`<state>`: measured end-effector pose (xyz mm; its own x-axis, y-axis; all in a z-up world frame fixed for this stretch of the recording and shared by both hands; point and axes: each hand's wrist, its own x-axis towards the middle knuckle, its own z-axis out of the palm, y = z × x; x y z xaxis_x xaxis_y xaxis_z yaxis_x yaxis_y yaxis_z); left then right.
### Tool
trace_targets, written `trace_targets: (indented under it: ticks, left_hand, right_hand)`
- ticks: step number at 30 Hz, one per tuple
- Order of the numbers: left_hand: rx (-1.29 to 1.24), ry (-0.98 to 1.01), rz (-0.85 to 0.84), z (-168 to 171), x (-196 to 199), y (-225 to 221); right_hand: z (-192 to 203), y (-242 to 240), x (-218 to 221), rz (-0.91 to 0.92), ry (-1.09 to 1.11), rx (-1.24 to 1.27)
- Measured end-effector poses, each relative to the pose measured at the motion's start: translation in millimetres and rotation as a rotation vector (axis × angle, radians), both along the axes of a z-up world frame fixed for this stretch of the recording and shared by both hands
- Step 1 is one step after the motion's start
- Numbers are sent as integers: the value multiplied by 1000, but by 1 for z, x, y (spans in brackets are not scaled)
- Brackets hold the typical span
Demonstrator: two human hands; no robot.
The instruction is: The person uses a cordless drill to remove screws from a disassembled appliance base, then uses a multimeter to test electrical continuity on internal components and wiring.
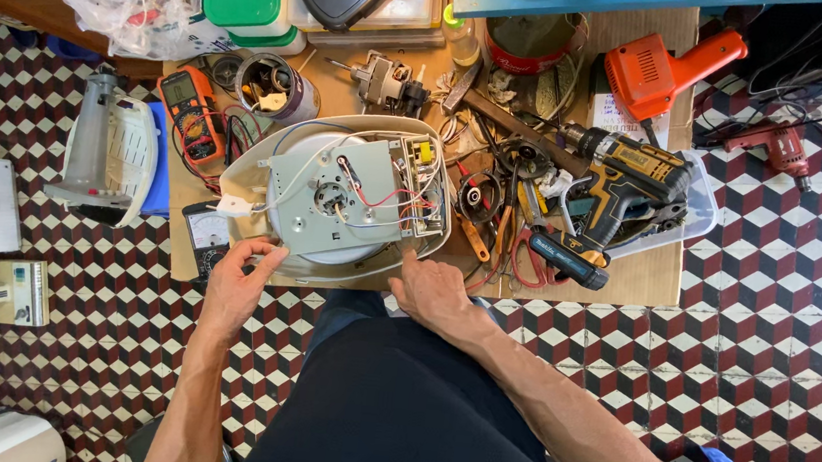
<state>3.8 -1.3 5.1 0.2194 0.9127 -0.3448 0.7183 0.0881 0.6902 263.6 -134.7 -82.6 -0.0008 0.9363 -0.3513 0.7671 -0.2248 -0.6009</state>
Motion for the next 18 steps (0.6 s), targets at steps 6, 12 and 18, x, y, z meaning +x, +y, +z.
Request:
trace_targets:
  ticks: [6, 12, 18]
  left_hand:
    - [-7, 43, 16, 5, 3, 1]
    - [24, 60, 11, 5, 3, 1]
    - [51, 13, 5, 11, 5, 0]
  right_hand:
    - [1, -4, 8, -47, 85, -22]
    - [17, 1, 13, -29, 54, -21]
    - [54, 2, 34, -182, 177, -88]
